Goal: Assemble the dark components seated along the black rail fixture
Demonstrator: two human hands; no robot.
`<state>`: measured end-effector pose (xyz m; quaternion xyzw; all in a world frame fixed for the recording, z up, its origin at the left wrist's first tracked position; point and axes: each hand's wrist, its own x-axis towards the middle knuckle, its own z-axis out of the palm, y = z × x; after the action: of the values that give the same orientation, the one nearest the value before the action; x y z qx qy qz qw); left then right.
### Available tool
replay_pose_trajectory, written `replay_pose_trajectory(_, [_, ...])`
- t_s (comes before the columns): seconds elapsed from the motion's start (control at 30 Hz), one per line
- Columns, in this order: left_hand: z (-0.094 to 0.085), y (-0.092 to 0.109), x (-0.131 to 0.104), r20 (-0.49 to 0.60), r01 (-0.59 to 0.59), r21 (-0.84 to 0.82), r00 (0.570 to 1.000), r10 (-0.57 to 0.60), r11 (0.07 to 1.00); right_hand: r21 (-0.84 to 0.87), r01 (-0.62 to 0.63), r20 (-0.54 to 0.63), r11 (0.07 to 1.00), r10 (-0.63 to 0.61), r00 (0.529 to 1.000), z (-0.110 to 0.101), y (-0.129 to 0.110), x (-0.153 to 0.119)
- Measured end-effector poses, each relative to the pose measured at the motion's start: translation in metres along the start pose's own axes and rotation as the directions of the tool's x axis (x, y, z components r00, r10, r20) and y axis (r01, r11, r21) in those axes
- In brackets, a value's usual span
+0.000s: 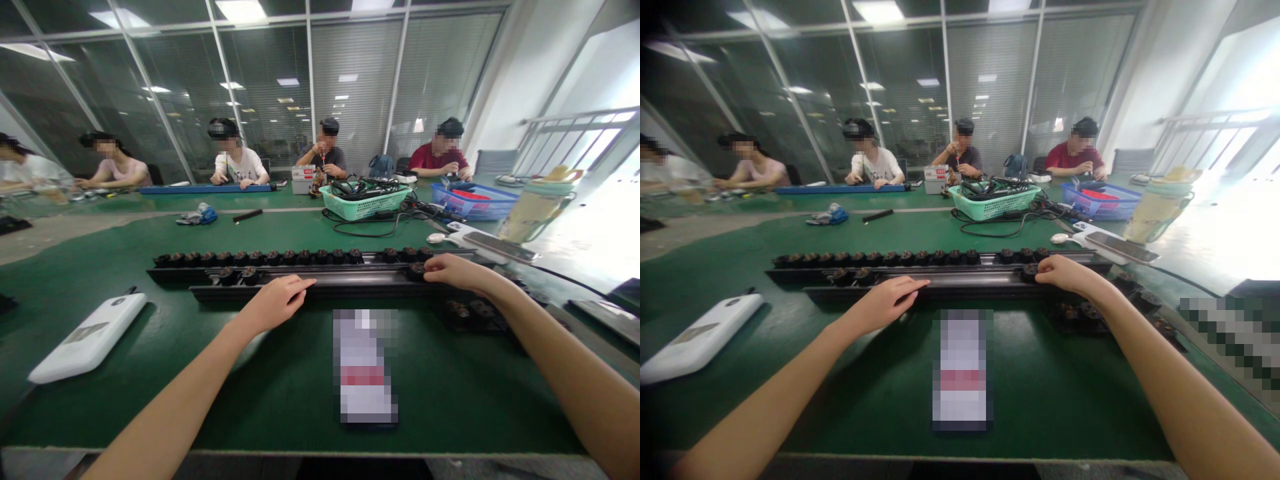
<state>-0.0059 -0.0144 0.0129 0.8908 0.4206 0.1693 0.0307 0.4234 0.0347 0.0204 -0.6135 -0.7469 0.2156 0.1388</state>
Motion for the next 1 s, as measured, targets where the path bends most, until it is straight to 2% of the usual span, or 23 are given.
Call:
replay_pose_trajectory(0.37, [0.0005,0.0000,0.0003,0.005,0.009,-0.008,1.000,-0.009,1.000,0.018,0.000,-0.008,1.000,0.001,1.000,-0.0011,0.0052,0.0022])
replay_pose_trajectory(1.0, [0.0002,-0.0001,0.0009,0.010,-0.001,-0.014,1.000,0.001,1.000,-0.058,-0.024,0.006,0.998,0.024,1.000,-0.0052,0.0048,-0.0018])
